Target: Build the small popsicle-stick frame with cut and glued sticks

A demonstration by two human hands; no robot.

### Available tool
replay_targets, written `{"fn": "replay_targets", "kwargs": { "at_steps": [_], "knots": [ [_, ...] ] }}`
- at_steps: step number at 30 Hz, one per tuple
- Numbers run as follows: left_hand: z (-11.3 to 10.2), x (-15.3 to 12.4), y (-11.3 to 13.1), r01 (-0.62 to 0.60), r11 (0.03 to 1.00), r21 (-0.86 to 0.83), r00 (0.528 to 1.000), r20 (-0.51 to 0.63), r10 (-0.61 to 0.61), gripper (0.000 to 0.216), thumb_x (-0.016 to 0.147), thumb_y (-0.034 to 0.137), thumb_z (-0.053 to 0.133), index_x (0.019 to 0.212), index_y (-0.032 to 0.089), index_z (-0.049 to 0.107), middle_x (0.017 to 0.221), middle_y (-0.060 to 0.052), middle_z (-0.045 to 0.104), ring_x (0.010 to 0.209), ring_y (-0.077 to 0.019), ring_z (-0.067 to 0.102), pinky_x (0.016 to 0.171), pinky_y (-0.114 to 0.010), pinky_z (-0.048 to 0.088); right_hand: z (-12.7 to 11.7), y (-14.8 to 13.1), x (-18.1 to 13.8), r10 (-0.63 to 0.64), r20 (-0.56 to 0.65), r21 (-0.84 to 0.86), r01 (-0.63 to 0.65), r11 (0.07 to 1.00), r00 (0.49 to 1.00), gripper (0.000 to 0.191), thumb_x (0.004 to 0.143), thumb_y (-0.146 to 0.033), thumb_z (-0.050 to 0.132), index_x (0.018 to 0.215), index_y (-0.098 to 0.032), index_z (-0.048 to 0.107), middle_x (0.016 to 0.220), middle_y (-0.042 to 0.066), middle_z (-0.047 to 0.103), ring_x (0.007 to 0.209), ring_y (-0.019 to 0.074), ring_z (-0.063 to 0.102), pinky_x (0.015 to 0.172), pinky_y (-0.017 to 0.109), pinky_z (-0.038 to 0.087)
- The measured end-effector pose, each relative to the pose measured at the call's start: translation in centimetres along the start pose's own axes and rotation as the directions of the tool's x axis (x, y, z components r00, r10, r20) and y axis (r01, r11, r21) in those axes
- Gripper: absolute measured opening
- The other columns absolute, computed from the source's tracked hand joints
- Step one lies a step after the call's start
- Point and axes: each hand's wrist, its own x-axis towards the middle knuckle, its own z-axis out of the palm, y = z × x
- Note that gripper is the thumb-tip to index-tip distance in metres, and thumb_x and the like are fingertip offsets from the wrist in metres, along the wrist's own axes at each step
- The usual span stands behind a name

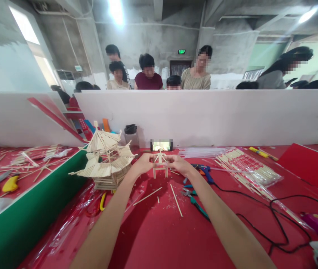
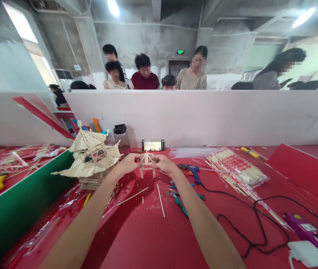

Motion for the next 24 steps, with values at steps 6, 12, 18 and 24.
{"fn": "replay_targets", "kwargs": {
  "at_steps": [6,12,18,24],
  "knots": [
    [0.4,0.1,0.2,-0.006,1.000,-0.011,0.999,-0.041,0.005,0.036,0.071,0.045,0.067,0.074,0.009,0.069,0.060,0.002,0.056,0.057,-0.0104,0.043,0.055,-0.022,0.033,0.1,-0.5,-0.3,0.009,-0.004,-0.007,-0.009,1.000,1.000,0.040,0.067,-0.040,0.075,0.098,-0.014,0.069,0.076,-0.001,0.056,0.056,0.0069,0.034,0.048,0.020,0.024],
    [0.6,0.3,-0.3,-0.023,1.000,0.016,0.997,-0.079,0.024,0.037,0.076,0.046,0.061,0.069,0.011,0.068,0.058,0.001,0.056,0.057,-0.0125,0.045,0.056,-0.024,0.034,0.2,-0.7,-0.4,0.017,-0.001,0.001,-0.017,1.000,1.000,0.042,0.067,-0.039,0.075,0.100,-0.014,0.069,0.081,0.001,0.058,0.058,0.0073,0.035,0.048,0.020,0.025],
    [0.7,0.3,-0.2,-0.025,0.997,0.070,0.996,-0.078,0.030,0.034,0.075,0.043,0.061,0.070,0.011,0.068,0.058,0.001,0.053,0.056,-0.0108,0.041,0.055,-0.023,0.030,0.3,-1.1,-0.7,0.011,-0.007,-0.022,-0.011,1.000,1.000,0.045,0.067,-0.042,0.076,0.101,-0.014,0.069,0.077,0.000,0.056,0.057,0.0072,0.034,0.048,0.021,0.025],
    [0.9,0.2,0.1,0.005,0.997,0.072,0.997,-0.073,0.001,0.029,0.069,0.040,0.067,0.071,0.011,0.066,0.057,0.004,0.048,0.054,-0.0087,0.035,0.052,-0.021,0.026,0.3,-1.1,-0.7,0.005,0.007,-0.015,-0.005,1.000,1.000,0.046,0.067,-0.044,0.075,0.101,-0.014,0.069,0.079,0.000,0.057,0.057,0.0071,0.033,0.048,0.021,0.024]
  ]
}}
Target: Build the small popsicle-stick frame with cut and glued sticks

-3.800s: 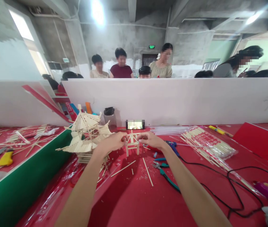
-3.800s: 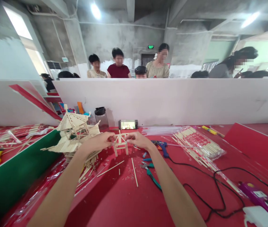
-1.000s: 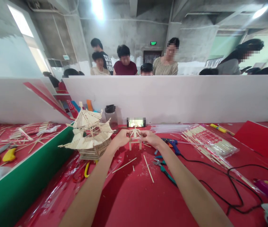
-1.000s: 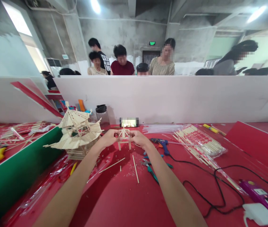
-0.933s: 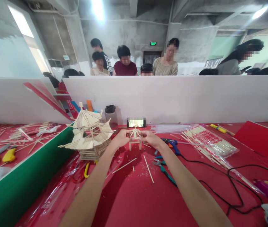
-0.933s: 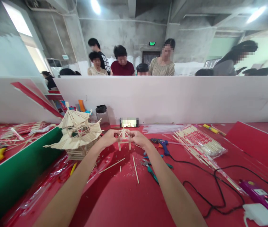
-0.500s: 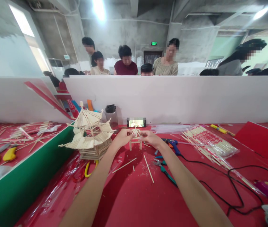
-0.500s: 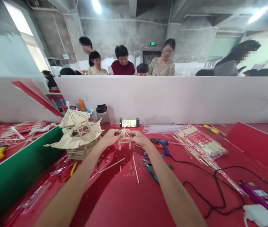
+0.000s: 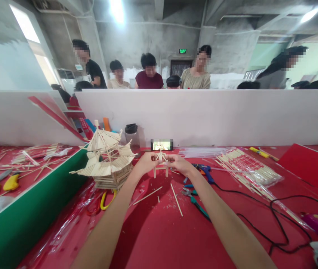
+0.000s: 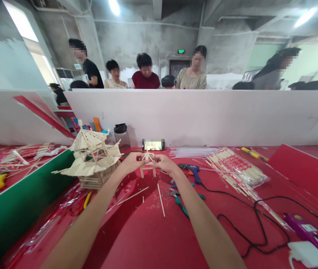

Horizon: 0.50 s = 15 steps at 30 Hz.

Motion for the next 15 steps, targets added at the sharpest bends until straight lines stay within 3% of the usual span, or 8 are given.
{"fn": "replay_targets", "kwargs": {
  "at_steps": [7,15],
  "knots": [
    [0.06,0.09,-0.34,-0.034,0.999,0.018,0.999,0.002,0.034,0.032,0.080,0.040,0.056,0.074,0.011,0.067,0.060,0.001,0.052,0.056,-0.0101,0.040,0.054,-0.022,0.028,-0.14,0.40,0.18,-0.004,-0.003,-0.013,0.004,1.000,1.000,0.043,0.069,-0.041,0.074,0.103,-0.015,0.069,0.083,0.000,0.059,0.057,0.0066,0.034,0.048,0.020,0.026],
    [-0.06,-0.05,0.08,-0.009,0.999,0.030,1.000,0.016,0.008,0.021,0.070,0.033,0.066,0.070,0.012,0.062,0.059,0.004,0.049,0.055,-0.0092,0.039,0.054,-0.022,0.029,-0.23,0.65,0.24,-0.006,0.012,0.005,0.006,1.000,1.000,0.045,0.068,-0.046,0.076,0.100,-0.015,0.068,0.080,-0.002,0.056,0.054,0.0059,0.032,0.047,0.021,0.024]
  ]
}}
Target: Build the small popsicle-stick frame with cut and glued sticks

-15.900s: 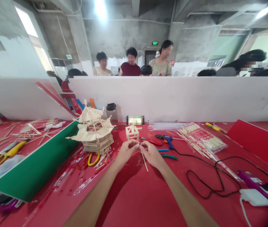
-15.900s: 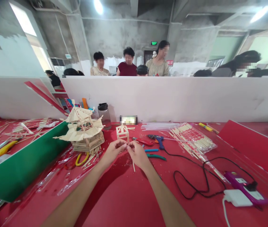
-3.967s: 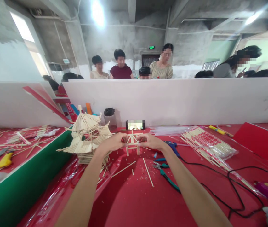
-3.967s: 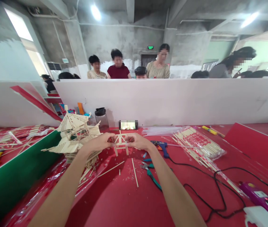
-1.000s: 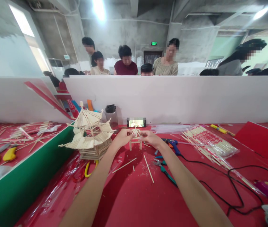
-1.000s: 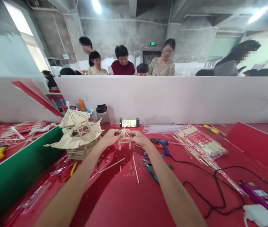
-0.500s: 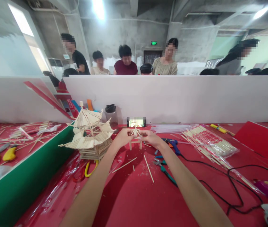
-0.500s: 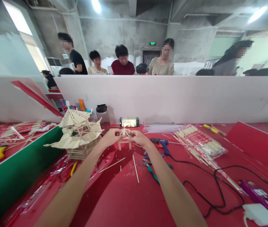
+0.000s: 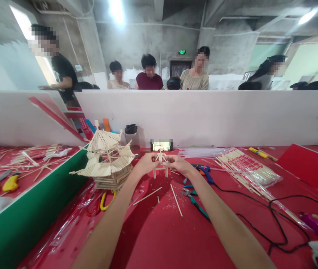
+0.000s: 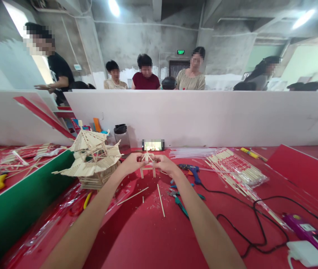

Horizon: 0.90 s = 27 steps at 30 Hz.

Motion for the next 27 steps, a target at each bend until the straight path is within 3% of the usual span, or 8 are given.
{"fn": "replay_targets", "kwargs": {
  "at_steps": [4,7,9,11,14,22,27],
  "knots": [
    [-0.5,-0.2,-0.2,0.003,1.000,0.010,1.000,0.021,-0.004,0.023,0.065,0.028,0.070,0.080,0.014,0.061,0.066,0.004,0.052,0.058,-0.0104,0.043,0.057,-0.023,0.033,0.1,-0.3,-0.1,0.011,-0.005,0.019,-0.011,1.000,1.000,0.045,0.065,-0.046,0.078,0.095,-0.015,0.066,0.075,-0.002,0.053,0.055,0.0062,0.032,0.046,0.021,0.023],
    [-1.1,-0.7,0.3,-0.017,0.998,0.055,0.998,-0.064,0.021,0.033,0.066,0.027,0.072,0.093,0.018,0.056,0.072,0.004,0.054,0.062,-0.0115,0.047,0.060,-0.023,0.036,0.2,-0.6,-0.2,0.018,-0.015,0.035,-0.017,0.999,1.000,0.042,0.064,-0.044,0.078,0.092,-0.015,0.065,0.074,-0.003,0.052,0.055,0.0066,0.032,0.046,0.021,0.023],
    [-1.6,-1.3,1.0,-0.072,0.985,0.154,0.992,-0.095,0.087,0.027,0.072,0.030,0.069,0.093,0.019,0.056,0.073,0.004,0.054,0.064,-0.0125,0.049,0.063,-0.024,0.037,0.2,-0.7,-0.3,0.019,-0.014,0.029,-0.018,0.999,1.000,0.041,0.066,-0.043,0.077,0.093,-0.015,0.065,0.075,-0.002,0.053,0.056,0.0068,0.032,0.047,0.020,0.023],
    [-2.0,-1.8,1.8,-0.173,0.944,0.281,0.981,-0.034,0.190,0.016,0.078,0.031,0.065,0.089,0.020,0.060,0.079,0.001,0.058,0.070,-0.0145,0.052,0.068,-0.025,0.038,0.2,-0.9,-0.5,0.014,-0.009,0.012,-0.013,1.000,1.000,0.040,0.068,-0.042,0.075,0.095,-0.015,0.066,0.077,-0.001,0.055,0.056,0.0070,0.033,0.048,0.021,0.024],
    [-2.2,-2.3,2.6,-0.259,0.883,0.391,0.965,0.079,0.248,0.009,0.084,0.028,0.058,0.086,0.022,0.065,0.088,-0.003,0.062,0.079,-0.0167,0.056,0.075,-0.027,0.039,0.2,-1.3,-0.7,0.001,-0.005,-0.017,-0.001,1.000,1.000,0.037,0.069,-0.040,0.073,0.095,-0.015,0.067,0.078,-0.001,0.057,0.057,0.0074,0.035,0.050,0.021,0.026],
    [-1.6,-2.4,2.1,-0.332,0.816,0.473,0.941,0.113,0.318,0.018,0.089,0.021,0.050,0.096,0.024,0.066,0.105,-0.003,0.065,0.094,-0.0172,0.060,0.085,-0.026,0.041,0.1,-1.2,-0.6,-0.005,-0.019,-0.067,0.004,0.998,1.000,0.034,0.071,-0.038,0.071,0.095,-0.016,0.067,0.074,-0.001,0.056,0.061,0.0095,0.038,0.053,0.020,0.028],
    [-1.5,-2.4,2.3,-0.328,0.738,0.590,0.943,0.159,0.292,0.020,0.094,0.026,0.043,0.098,0.023,0.063,0.106,-0.004,0.062,0.088,-0.0177,0.061,0.074,-0.026,0.042,0.0,-0.3,-0.1,-0.054,-0.013,-0.072,0.053,0.996,0.998,0.033,0.071,-0.036,0.070,0.095,-0.015,0.068,0.075,-0.001,0.055,0.061,0.0092,0.038,0.053,0.021,0.027]
  ]
}}
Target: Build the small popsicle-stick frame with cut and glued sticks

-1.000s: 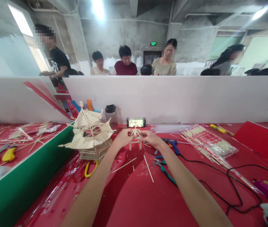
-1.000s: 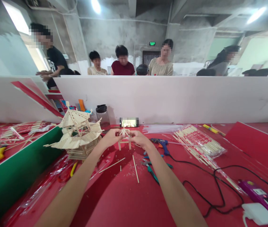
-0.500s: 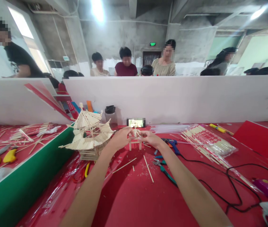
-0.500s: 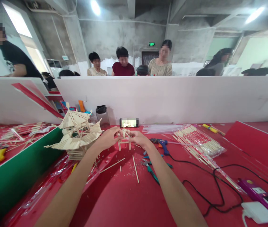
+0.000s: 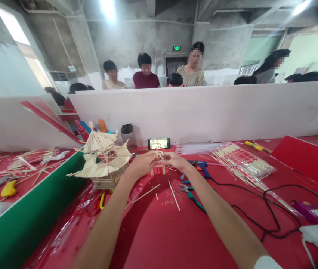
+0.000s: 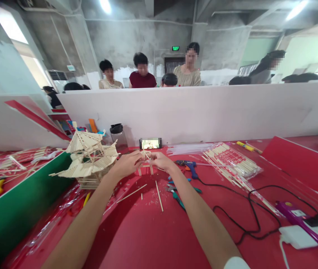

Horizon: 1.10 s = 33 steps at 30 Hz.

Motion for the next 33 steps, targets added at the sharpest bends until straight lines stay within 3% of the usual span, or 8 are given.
{"fn": "replay_targets", "kwargs": {
  "at_steps": [6,13,18,21,24,28,33],
  "knots": [
    [-0.3,-0.2,0.6,-0.004,0.988,0.153,0.997,0.081,-0.008,0.028,0.098,0.033,0.035,0.107,0.019,0.057,0.108,-0.009,0.056,0.085,-0.0200,0.062,0.068,-0.027,0.042,0.0,-0.3,0.0,-0.023,-0.013,-0.037,0.022,0.999,1.000,0.029,0.071,-0.034,0.069,0.092,-0.015,0.070,0.073,-0.002,0.054,0.064,0.0102,0.039,0.058,0.022,0.029],
    [-0.1,-0.3,1.2,-0.042,0.946,0.322,0.990,0.141,-0.004,0.027,0.097,0.017,0.030,0.114,0.016,0.051,0.112,-0.014,0.054,0.094,-0.0250,0.062,0.071,-0.031,0.046,0.3,-1.0,-0.3,-0.003,-0.023,-0.032,0.002,0.999,1.000,0.030,0.071,-0.032,0.068,0.095,-0.015,0.070,0.074,-0.001,0.057,0.065,0.0106,0.041,0.060,0.023,0.031],
    [0.7,-0.8,1.9,-0.011,0.914,0.406,0.994,0.102,-0.033,0.033,0.094,0.010,0.029,0.122,0.014,0.045,0.116,-0.016,0.054,0.099,-0.0250,0.060,0.068,-0.030,0.047,0.4,-0.5,0.2,-0.038,-0.049,-0.059,0.035,0.998,0.998,0.027,0.070,-0.031,0.067,0.090,-0.014,0.071,0.069,-0.002,0.056,0.064,0.0109,0.042,0.063,0.024,0.033],
    [1.0,-1.9,1.9,-0.011,0.943,0.334,0.997,0.074,-0.014,0.030,0.092,0.009,0.030,0.115,0.015,0.048,0.113,-0.014,0.055,0.100,-0.0243,0.059,0.071,-0.030,0.046,0.6,-0.2,0.3,-0.082,-0.072,-0.054,0.078,0.995,0.994,0.026,0.071,-0.031,0.066,0.090,-0.014,0.070,0.073,-0.001,0.061,0.068,0.0123,0.046,0.067,0.024,0.036],
    [1.6,-3.7,1.7,0.002,0.992,0.126,0.998,0.069,-0.011,0.024,0.089,0.007,0.034,0.103,0.018,0.050,0.102,-0.010,0.059,0.092,-0.0205,0.060,0.077,-0.029,0.044,0.5,0.1,0.3,-0.104,-0.078,-0.074,0.099,0.992,0.992,0.029,0.072,-0.032,0.065,0.096,-0.014,0.069,0.073,-0.001,0.061,0.066,0.0121,0.048,0.065,0.023,0.037],
    [2.9,-5.7,1.1,0.118,0.983,-0.139,0.992,0.048,-0.113,0.013,0.090,0.013,0.040,0.094,0.021,0.050,0.088,-0.005,0.062,0.079,-0.0170,0.060,0.072,-0.026,0.041,-0.8,-0.2,-0.2,-0.117,-0.162,-0.165,0.090,0.982,0.980,0.038,0.073,-0.029,0.065,0.110,-0.017,0.062,0.071,-0.004,0.057,0.059,0.0105,0.047,0.060,0.022,0.038],
    [3.4,-7.1,1.0,0.223,0.939,-0.263,0.972,-0.010,-0.234,0.004,0.087,0.019,0.048,0.090,0.021,0.048,0.081,-0.001,0.062,0.074,-0.0161,0.059,0.066,-0.025,0.037,-1.9,-2.3,-3.4,-0.136,-0.167,-0.503,0.034,0.863,0.977,0.019,0.078,-0.029,0.064,0.092,-0.017,0.064,0.080,0.002,0.065,0.072,0.0150,0.059,0.065,0.023,0.042]
  ]
}}
